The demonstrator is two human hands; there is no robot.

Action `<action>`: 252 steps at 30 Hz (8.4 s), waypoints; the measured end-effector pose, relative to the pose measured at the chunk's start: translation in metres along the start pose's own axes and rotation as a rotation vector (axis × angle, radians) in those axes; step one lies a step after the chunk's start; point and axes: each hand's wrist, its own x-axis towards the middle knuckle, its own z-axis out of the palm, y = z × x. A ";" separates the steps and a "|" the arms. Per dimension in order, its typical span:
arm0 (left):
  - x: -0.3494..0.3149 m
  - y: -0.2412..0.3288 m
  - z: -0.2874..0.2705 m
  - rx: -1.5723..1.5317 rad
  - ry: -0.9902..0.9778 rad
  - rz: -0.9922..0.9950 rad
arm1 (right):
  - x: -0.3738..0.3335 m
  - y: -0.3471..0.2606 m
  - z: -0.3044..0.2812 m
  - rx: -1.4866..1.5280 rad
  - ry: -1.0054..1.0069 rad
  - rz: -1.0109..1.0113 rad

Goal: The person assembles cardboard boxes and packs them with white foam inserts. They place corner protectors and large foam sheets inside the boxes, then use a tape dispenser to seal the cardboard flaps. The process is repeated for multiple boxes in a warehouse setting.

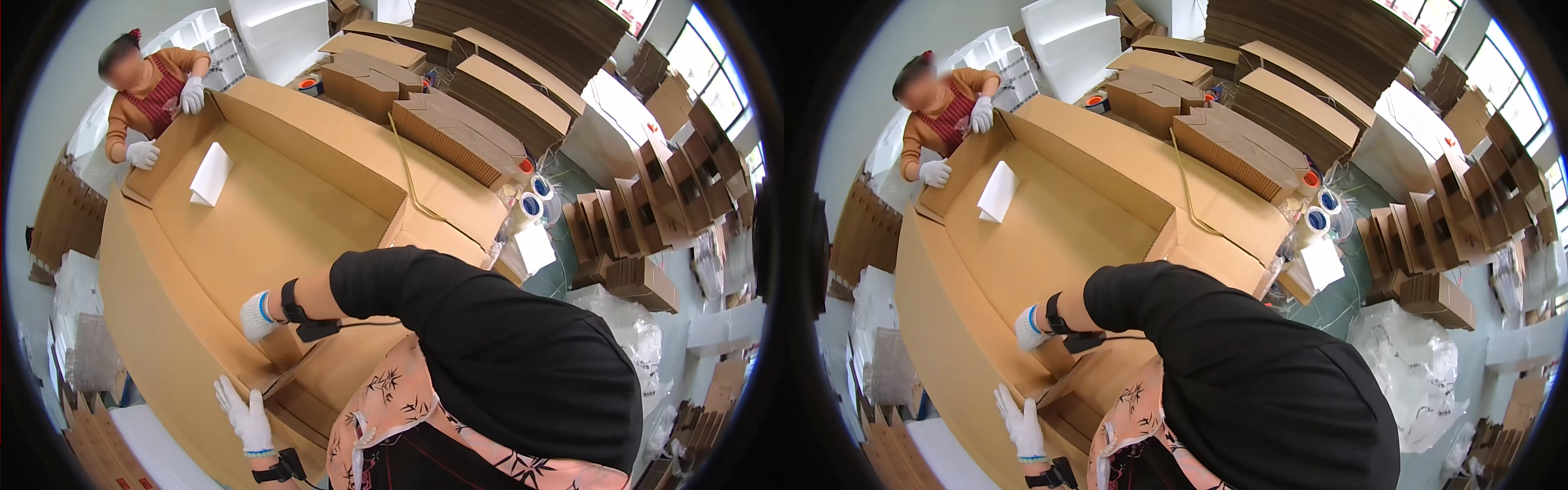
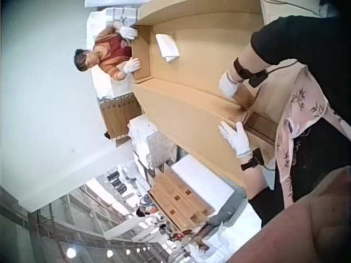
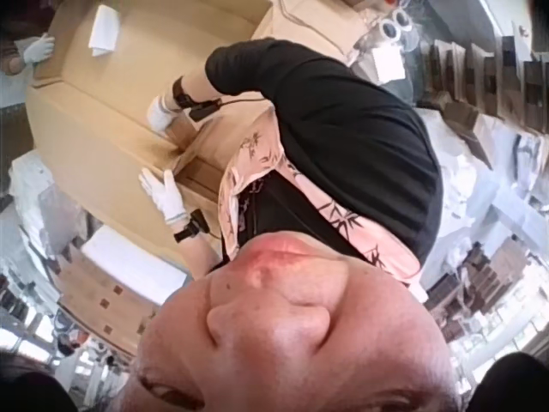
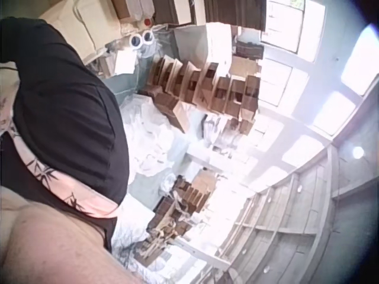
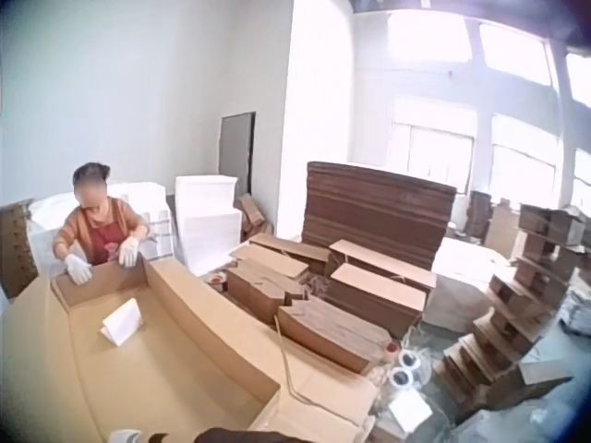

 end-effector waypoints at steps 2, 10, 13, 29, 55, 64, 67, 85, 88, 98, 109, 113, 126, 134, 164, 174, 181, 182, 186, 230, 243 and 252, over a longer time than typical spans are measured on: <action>0.001 0.000 -0.001 0.006 0.003 -0.002 | -0.021 0.013 -0.011 -0.249 0.159 -0.040; -0.016 0.011 -0.001 0.002 0.079 0.074 | -0.289 0.069 -0.088 -0.680 0.030 0.228; -0.014 0.028 -0.004 0.164 0.104 0.218 | -0.335 0.102 -0.070 -0.656 0.037 0.113; -0.037 0.120 0.024 0.742 0.045 -0.190 | -0.458 0.143 -0.033 -0.423 1.244 0.084; -0.022 0.136 0.028 0.695 0.016 -0.391 | -0.798 0.328 0.056 -0.799 1.478 1.600; -0.041 0.119 0.022 0.478 0.089 -0.309 | -0.659 0.193 -0.104 0.964 1.784 0.129; -0.057 0.110 0.024 0.402 0.202 -0.218 | -0.584 0.152 -0.130 1.073 1.539 0.086; -0.061 0.164 -0.013 -1.649 0.952 -0.126 | -0.336 0.008 -0.119 -0.325 0.877 -0.283; -0.034 0.169 -0.007 -1.620 1.034 -0.379 | -0.342 -0.015 -0.115 -0.380 0.769 -0.410; 0.000 0.207 -0.001 -1.784 0.594 -0.198 | -0.311 0.002 -0.123 -0.894 0.911 -0.400; -0.054 0.133 0.012 0.196 0.327 -0.117 | -0.318 0.037 -0.118 -0.316 0.571 -0.232; -0.059 0.117 0.019 0.295 0.196 -0.146 | -0.324 0.040 -0.119 -0.227 0.415 -0.146; -0.050 0.093 0.020 0.298 0.284 -0.222 | -0.323 0.048 -0.108 -0.234 0.275 -0.198; -0.048 0.096 0.009 0.299 0.194 -0.227 | -0.306 0.073 -0.060 -0.258 0.145 -0.214; -0.023 0.096 0.004 0.691 -0.041 0.066 | -0.318 0.080 -0.051 -0.096 0.234 -0.169; -0.030 0.094 0.009 0.687 0.033 0.127 | -0.323 0.077 -0.048 -0.025 0.301 -0.148; -0.027 0.093 0.007 0.666 0.014 0.154 | -0.323 0.077 -0.046 -0.036 0.307 -0.136; -0.028 0.094 0.007 0.661 0.002 0.151 | -0.323 0.077 -0.046 -0.031 0.307 -0.134; -0.028 0.095 0.005 0.675 -0.010 0.133 | -0.322 0.077 -0.044 -0.013 0.326 -0.156; 0.006 0.125 0.113 0.643 -0.168 0.486 | -0.513 0.031 0.314 -0.148 1.173 0.972; 0.018 0.341 0.179 0.278 -0.410 1.615 | -0.536 -0.263 0.642 1.282 0.721 2.138; -0.117 0.472 0.256 0.486 -0.616 1.719 | -0.614 -0.292 0.699 1.394 0.959 2.027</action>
